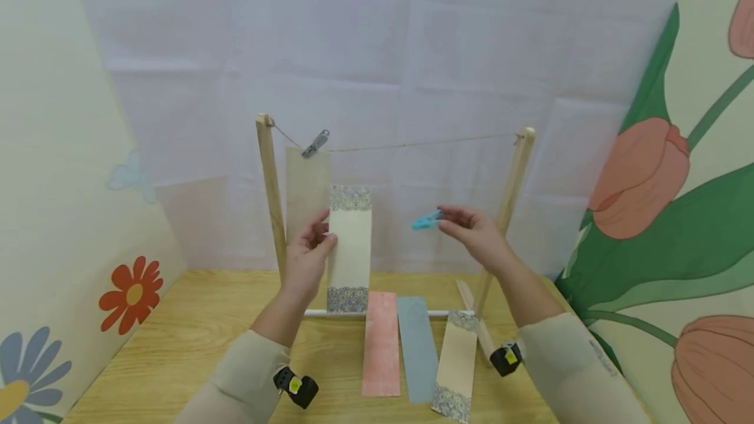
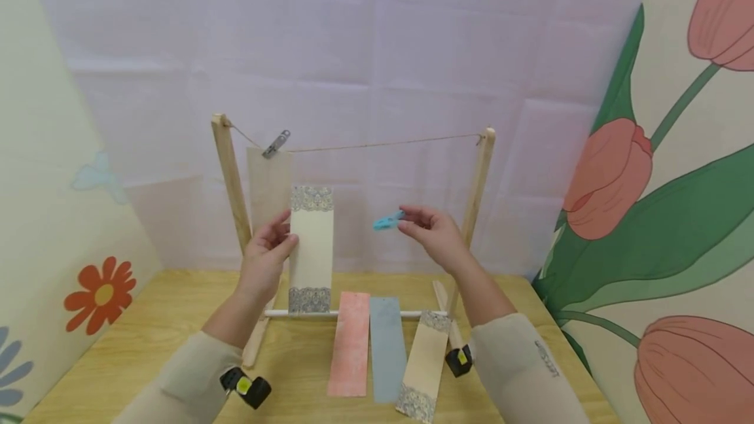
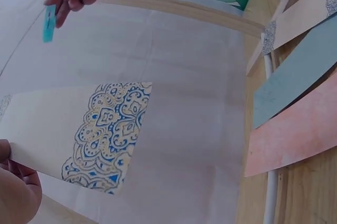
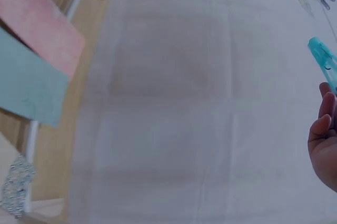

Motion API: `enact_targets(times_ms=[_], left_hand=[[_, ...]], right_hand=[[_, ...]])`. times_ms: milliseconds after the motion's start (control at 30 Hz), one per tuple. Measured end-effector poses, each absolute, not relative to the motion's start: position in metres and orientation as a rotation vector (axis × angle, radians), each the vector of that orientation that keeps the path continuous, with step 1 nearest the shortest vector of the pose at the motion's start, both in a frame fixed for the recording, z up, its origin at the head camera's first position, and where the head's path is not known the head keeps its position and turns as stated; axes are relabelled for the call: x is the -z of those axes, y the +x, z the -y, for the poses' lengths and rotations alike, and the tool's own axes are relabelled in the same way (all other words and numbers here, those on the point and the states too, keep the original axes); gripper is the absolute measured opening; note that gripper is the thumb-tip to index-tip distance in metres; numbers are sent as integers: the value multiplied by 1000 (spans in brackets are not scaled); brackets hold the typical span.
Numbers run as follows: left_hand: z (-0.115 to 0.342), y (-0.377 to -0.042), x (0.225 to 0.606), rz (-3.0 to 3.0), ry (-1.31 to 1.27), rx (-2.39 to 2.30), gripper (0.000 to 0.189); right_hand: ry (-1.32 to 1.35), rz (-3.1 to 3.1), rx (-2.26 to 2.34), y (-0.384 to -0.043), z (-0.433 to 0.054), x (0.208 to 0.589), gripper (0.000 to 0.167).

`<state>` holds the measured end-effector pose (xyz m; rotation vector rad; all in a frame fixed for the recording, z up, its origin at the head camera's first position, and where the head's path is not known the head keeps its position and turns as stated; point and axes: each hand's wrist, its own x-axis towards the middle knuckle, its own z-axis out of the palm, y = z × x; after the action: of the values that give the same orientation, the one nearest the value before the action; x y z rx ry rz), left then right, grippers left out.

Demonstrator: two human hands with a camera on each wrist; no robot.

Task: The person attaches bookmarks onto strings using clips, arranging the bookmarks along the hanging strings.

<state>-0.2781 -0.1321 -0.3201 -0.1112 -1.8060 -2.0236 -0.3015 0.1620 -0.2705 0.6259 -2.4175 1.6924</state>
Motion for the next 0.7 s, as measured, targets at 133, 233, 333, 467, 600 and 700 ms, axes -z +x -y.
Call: enact_targets(times_ms=[133, 233, 333, 467, 600, 700], left_hand=[[133, -283, 310, 1759, -130, 2034, 46], [132, -287, 302, 1740, -165, 2033, 46], [129, -291, 295, 1723, -192, 2043, 47], [126, -295, 287, 1717, -188, 2046, 47], [126, -298, 282, 1691, -198, 2040, 47], [126, -300, 280, 1664, -195, 2033, 47]], right_hand=[[622, 2419, -1639, -306, -147, 249, 41], [610, 2399, -1616, -309, -136, 234, 39], [601, 2366, -1607, -312, -124, 218, 38], [566, 2323, -1604, -316, -108, 197, 35], [528, 2290, -1599, -320, -92, 178, 32], [503, 2278, -1573, -321, -81, 165, 30]])
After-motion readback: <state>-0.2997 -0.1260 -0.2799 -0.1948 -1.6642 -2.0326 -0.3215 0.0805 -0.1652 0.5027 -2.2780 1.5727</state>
